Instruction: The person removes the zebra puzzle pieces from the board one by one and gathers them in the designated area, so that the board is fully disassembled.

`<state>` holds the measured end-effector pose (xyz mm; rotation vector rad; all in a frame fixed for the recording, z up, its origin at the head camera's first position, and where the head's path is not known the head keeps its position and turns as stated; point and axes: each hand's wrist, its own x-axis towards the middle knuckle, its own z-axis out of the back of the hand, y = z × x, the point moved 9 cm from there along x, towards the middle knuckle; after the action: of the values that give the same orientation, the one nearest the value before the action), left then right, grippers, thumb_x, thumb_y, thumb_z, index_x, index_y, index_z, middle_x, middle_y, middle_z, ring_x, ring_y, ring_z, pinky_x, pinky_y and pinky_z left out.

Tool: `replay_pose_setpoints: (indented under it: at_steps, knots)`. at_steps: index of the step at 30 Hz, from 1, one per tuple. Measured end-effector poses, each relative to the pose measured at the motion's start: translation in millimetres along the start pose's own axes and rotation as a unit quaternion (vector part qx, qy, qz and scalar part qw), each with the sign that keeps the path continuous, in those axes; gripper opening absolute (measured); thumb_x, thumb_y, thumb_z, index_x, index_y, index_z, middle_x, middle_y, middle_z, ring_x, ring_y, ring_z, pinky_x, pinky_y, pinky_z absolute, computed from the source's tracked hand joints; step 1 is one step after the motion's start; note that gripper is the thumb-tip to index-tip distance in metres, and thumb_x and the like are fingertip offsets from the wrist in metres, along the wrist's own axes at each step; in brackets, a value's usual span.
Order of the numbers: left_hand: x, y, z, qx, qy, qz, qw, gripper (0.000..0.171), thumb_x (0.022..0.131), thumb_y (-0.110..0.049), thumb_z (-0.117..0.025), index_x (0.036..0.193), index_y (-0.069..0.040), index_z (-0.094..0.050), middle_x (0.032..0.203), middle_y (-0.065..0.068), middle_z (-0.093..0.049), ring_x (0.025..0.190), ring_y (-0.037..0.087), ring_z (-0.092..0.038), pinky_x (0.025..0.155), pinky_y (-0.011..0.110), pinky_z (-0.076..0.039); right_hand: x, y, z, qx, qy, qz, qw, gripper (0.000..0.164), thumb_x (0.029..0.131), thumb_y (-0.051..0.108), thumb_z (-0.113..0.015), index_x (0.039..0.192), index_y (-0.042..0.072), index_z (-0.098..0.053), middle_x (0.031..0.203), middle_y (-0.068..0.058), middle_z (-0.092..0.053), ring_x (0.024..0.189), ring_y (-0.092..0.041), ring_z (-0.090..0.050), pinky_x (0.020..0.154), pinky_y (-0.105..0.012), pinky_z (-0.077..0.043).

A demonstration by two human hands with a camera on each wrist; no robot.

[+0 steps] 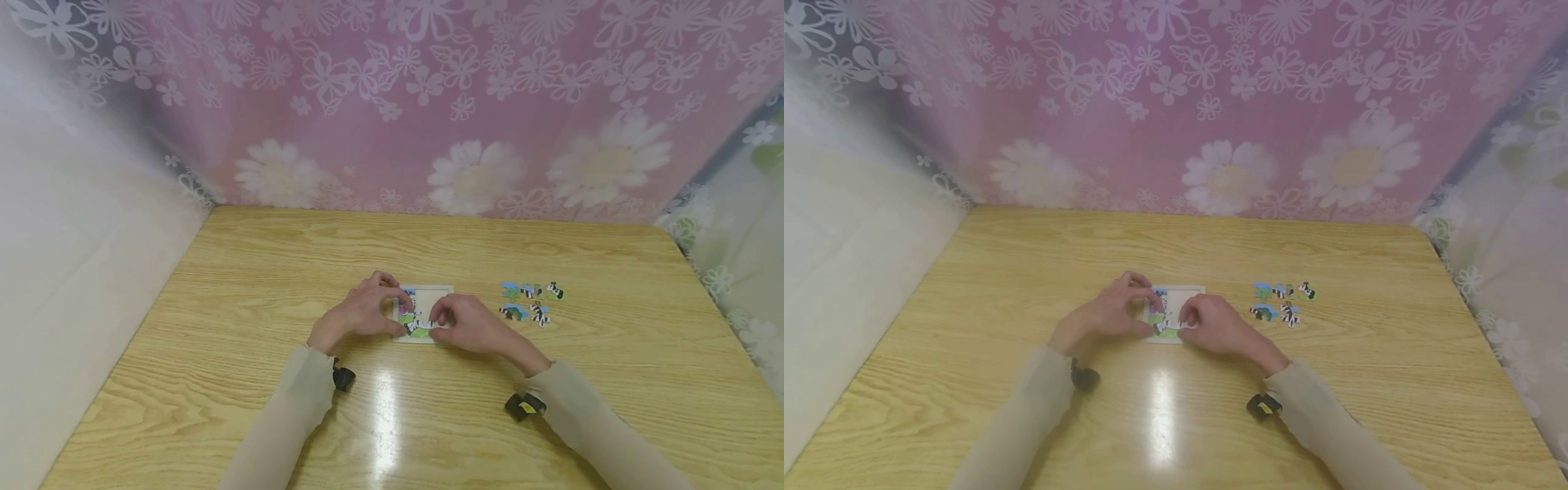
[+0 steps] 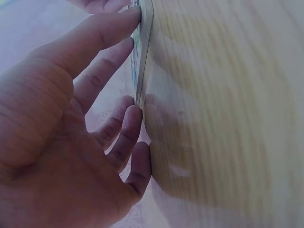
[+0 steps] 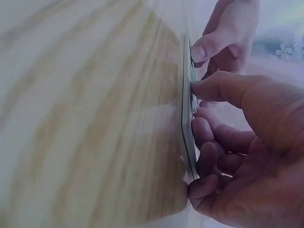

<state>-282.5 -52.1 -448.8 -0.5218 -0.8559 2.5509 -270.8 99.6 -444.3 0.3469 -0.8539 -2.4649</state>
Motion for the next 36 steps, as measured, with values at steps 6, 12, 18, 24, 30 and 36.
replay_pose_setpoints:
  at_steps: [6, 12, 18, 24, 30, 36]
  knots:
    - [0.3, -1.1, 0.0, -0.004, -0.007, 0.004, 1.0000, 0.024, 0.086, -0.035, -0.082, 0.108, -0.034, -0.072, 0.149, 0.004, -0.040, 0.134, 0.036, -0.040, 0.112, 0.063, -0.028, 1, -3, -2, 0.012, 0.009, -0.016, 1.000, 0.015, 0.085, 0.016, -0.078, 0.095, 0.009, -0.070, 0.084, 0.000, -0.064, 0.073, -0.011, -0.052, 0.068, -0.025, -0.043]
    - [1.2, -1.0, 1.1, -0.002, -0.013, 0.012, 0.9998, 0.024, 0.086, -0.034, -0.083, 0.107, -0.034, -0.072, 0.149, 0.004, -0.040, 0.135, 0.035, -0.040, 0.112, 0.063, -0.027, 2, -4, -2, 0.036, 0.013, -0.013, 0.999, 0.014, 0.086, 0.016, -0.077, 0.095, 0.010, -0.068, 0.084, -0.001, -0.065, 0.070, -0.011, -0.052, 0.066, -0.025, -0.043]
    - [1.8, -1.1, 1.6, 0.001, -0.011, 0.010, 0.9999, 0.024, 0.086, -0.035, -0.083, 0.107, -0.034, -0.072, 0.149, 0.004, -0.040, 0.135, 0.036, -0.039, 0.113, 0.064, -0.027, 2, -5, 0, 0.058, 0.012, -0.002, 0.998, 0.015, 0.087, 0.017, -0.079, 0.096, 0.010, -0.068, 0.084, 0.000, -0.068, 0.067, -0.011, -0.053, 0.064, -0.024, -0.043]
    - [2.4, 0.6, 0.0, 0.006, -0.010, 0.013, 0.9998, 0.023, 0.086, -0.037, -0.082, 0.107, -0.036, -0.071, 0.149, 0.003, -0.040, 0.134, 0.035, -0.040, 0.112, 0.063, -0.027, -3, -7, 2, 0.104, 0.016, 0.005, 0.994, 0.014, 0.089, 0.015, -0.077, 0.097, 0.009, -0.068, 0.086, -0.003, -0.071, 0.072, -0.012, -0.056, 0.066, -0.024, -0.044]
    - [1.3, 0.8, -1.3, 0.002, -0.010, 0.016, 0.9998, 0.024, 0.086, -0.037, -0.083, 0.107, -0.035, -0.072, 0.150, 0.002, -0.040, 0.136, 0.035, -0.039, 0.115, 0.063, -0.026, -9, -20, 7, 0.168, 0.016, -0.012, 0.986, 0.013, 0.092, 0.015, -0.076, 0.100, 0.008, -0.069, 0.091, -0.005, -0.072, 0.083, -0.015, -0.065, 0.075, -0.025, -0.051]
    - [2.3, 2.3, -1.8, 0.002, -0.011, 0.016, 0.9998, 0.023, 0.085, -0.036, -0.084, 0.105, -0.036, -0.072, 0.149, 0.002, -0.041, 0.135, 0.035, -0.039, 0.115, 0.063, -0.025, -20, -29, 23, 0.173, -0.004, -0.027, 0.985, 0.011, 0.094, 0.016, -0.074, 0.103, 0.011, -0.070, 0.095, -0.004, -0.072, 0.086, -0.015, -0.065, 0.073, -0.025, -0.050]
